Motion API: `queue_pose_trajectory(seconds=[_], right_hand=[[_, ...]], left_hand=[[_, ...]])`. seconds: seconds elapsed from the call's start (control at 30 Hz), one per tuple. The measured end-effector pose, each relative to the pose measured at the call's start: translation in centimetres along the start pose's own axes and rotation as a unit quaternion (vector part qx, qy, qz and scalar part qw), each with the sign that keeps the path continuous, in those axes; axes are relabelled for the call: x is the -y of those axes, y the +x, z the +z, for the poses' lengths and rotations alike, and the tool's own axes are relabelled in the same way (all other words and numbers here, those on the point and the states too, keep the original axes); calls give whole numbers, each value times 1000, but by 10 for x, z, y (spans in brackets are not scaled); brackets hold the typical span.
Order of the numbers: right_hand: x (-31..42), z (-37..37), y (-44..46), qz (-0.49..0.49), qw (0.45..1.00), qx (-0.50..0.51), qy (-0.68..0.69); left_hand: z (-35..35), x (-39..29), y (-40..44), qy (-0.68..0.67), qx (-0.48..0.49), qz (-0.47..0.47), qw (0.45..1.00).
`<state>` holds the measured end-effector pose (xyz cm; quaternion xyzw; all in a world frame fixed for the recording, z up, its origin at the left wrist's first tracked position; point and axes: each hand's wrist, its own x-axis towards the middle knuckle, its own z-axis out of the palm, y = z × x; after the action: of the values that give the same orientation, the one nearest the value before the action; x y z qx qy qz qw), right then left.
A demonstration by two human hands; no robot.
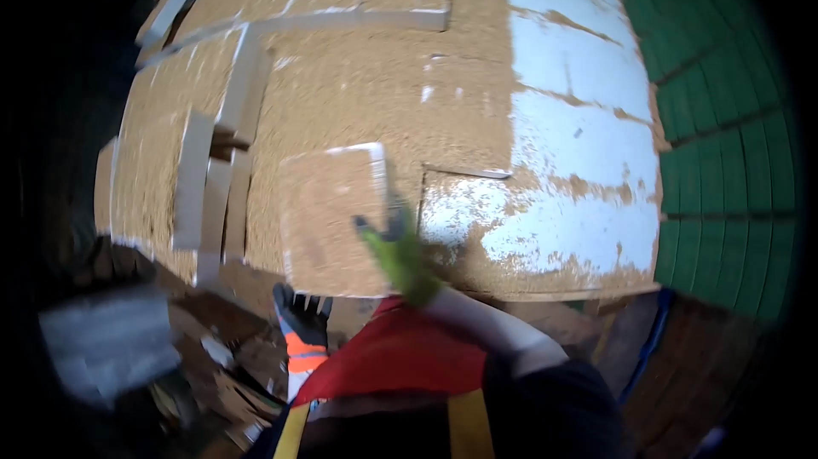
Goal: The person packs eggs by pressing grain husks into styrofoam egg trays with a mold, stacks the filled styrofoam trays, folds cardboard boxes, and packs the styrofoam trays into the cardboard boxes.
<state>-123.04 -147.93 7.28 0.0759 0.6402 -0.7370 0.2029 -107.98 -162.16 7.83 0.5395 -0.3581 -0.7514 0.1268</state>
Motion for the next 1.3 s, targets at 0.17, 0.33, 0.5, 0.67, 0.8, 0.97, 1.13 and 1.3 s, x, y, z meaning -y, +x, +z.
queue_pose_trajectory(seconds=[0.17,0.33,0.5,0.67,0.8,0.97,1.13,1.3], right_hand=[[-14,92,25,-68,964,-40,-252],[21,-63,75,-238,903,-201,-296],[-17,-226,142,143,837,-310,-428],[-18,-199,124,-29,969,-246,-10],[-31,-209,116,-79,954,-284,57],[10,-183,70,-68,947,-297,101],[66,-108,68,-74,973,-194,105],[38,-7,177,-145,960,-148,185]], left_hand=[[-36,-33,72,-30,-14,67,997],[-10,-29,47,-28,0,53,998],[-8,-9,65,19,24,-40,999],[33,-40,55,60,161,-1,985],[46,-59,41,7,202,-54,978],[5,-27,94,112,24,-4,993],[27,-43,65,81,19,-15,996],[12,-38,71,61,48,23,997]])
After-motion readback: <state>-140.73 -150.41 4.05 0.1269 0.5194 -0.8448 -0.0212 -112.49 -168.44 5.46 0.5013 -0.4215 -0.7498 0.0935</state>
